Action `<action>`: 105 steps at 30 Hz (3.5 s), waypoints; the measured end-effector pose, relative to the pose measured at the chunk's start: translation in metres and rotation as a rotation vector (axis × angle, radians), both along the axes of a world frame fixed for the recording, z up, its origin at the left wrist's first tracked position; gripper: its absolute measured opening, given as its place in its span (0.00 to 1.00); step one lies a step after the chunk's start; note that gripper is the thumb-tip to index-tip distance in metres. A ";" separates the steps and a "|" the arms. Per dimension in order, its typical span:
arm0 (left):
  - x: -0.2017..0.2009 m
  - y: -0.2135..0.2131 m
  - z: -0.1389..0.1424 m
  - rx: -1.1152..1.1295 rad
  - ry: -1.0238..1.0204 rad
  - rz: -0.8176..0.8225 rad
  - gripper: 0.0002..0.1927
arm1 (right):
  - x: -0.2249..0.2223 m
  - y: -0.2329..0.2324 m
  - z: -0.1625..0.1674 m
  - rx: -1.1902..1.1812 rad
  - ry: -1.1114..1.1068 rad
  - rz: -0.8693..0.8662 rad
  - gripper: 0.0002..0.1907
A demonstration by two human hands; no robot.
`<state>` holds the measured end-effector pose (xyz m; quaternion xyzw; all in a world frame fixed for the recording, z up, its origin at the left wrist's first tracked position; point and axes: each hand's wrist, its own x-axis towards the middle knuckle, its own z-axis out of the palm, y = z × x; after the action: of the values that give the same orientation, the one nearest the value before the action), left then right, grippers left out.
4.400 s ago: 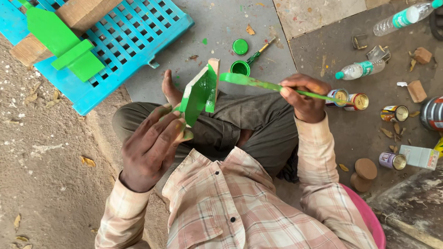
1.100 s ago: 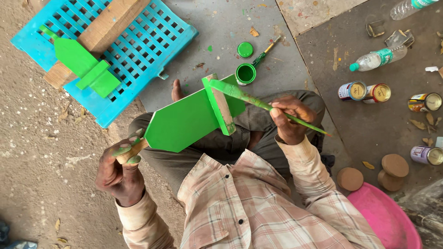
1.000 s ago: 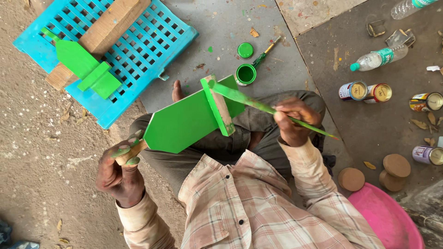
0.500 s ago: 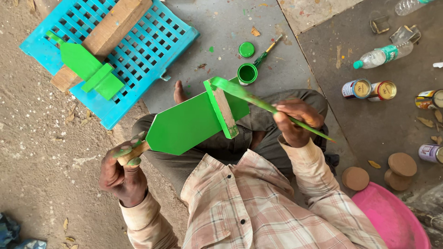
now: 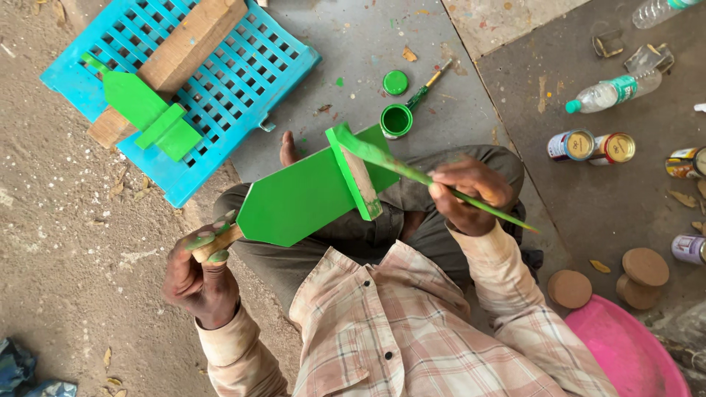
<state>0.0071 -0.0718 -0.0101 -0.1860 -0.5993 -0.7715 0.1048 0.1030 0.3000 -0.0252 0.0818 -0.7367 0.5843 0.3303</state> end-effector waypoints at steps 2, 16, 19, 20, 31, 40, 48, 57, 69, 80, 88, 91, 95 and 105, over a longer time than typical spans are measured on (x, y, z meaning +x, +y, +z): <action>0.001 0.000 0.001 -0.030 0.010 0.028 0.14 | -0.002 0.001 0.000 -0.080 0.063 -0.027 0.08; 0.001 0.000 -0.001 0.002 -0.039 0.007 0.14 | -0.001 0.002 0.010 0.012 0.072 -0.017 0.07; -0.001 0.000 -0.003 0.015 -0.025 0.007 0.15 | -0.002 0.003 0.020 0.022 0.112 0.110 0.07; -0.001 -0.001 -0.003 -0.005 -0.005 0.014 0.15 | 0.001 0.004 0.025 0.084 0.098 0.079 0.06; -0.001 -0.004 -0.005 0.006 -0.001 0.008 0.15 | 0.012 0.007 0.038 0.231 0.059 0.001 0.07; -0.005 -0.007 -0.003 0.010 0.000 -0.072 0.14 | 0.003 0.032 0.055 -0.016 -0.051 0.167 0.06; -0.005 -0.009 -0.003 0.026 -0.001 -0.084 0.15 | -0.015 0.014 0.080 0.180 -0.158 -0.088 0.04; -0.007 -0.010 -0.003 0.058 -0.011 -0.049 0.15 | 0.011 0.006 0.076 0.220 -0.020 0.036 0.06; -0.007 -0.010 -0.003 0.077 -0.045 -0.041 0.15 | 0.017 0.006 0.071 0.245 0.004 0.015 0.07; -0.009 -0.008 -0.006 0.064 -0.029 -0.029 0.15 | 0.021 -0.002 0.081 0.285 -0.002 0.066 0.06; -0.009 -0.003 -0.006 0.094 -0.046 -0.021 0.15 | 0.028 0.000 0.081 0.275 -0.065 0.024 0.07; -0.009 -0.003 -0.004 0.084 -0.041 -0.006 0.15 | 0.028 -0.001 0.086 0.309 -0.054 0.070 0.05; -0.009 -0.005 -0.003 0.058 -0.034 -0.025 0.14 | 0.036 0.003 0.104 0.229 -0.092 0.099 0.04; -0.006 -0.003 -0.002 0.039 -0.008 -0.049 0.16 | 0.005 0.007 0.104 0.271 -0.235 -0.068 0.06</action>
<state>0.0006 -0.0752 -0.0123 -0.1954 -0.5799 -0.7861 0.0874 0.1077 0.3068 0.0783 0.0316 -0.8445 0.4739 0.2475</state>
